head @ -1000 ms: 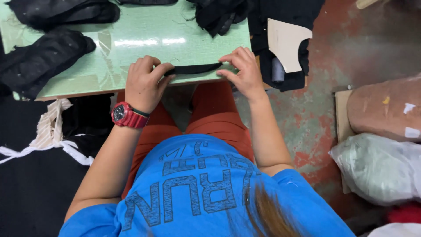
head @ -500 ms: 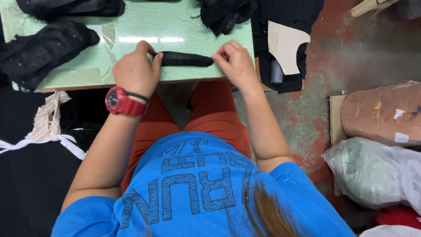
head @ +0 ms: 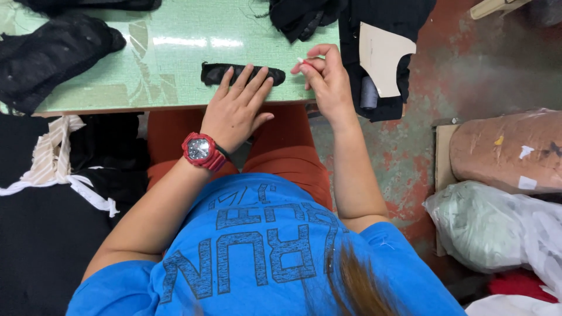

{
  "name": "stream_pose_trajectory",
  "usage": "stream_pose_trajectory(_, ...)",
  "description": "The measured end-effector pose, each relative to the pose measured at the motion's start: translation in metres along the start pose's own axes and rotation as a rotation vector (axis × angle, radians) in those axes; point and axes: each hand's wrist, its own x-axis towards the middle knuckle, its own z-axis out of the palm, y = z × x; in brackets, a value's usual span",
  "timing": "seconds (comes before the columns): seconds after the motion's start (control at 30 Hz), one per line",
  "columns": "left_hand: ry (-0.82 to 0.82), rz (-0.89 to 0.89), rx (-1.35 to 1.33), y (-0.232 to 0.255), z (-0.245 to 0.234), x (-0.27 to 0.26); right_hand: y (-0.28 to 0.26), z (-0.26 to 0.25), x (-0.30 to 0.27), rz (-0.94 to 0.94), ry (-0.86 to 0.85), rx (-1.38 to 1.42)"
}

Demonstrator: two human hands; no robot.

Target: Folding and organizing small black fabric strips on a work table

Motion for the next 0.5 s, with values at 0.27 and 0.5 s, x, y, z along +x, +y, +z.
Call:
stream_pose_trajectory(0.27,-0.004,0.008,0.022,-0.002,-0.001,0.000,0.008,0.013,0.011,-0.130,-0.094,-0.094)
stream_pose_trajectory(0.5,0.006,0.010,-0.001,-0.003,-0.001,-0.001,0.014,0.017,0.014,-0.311,-0.143,-0.295)
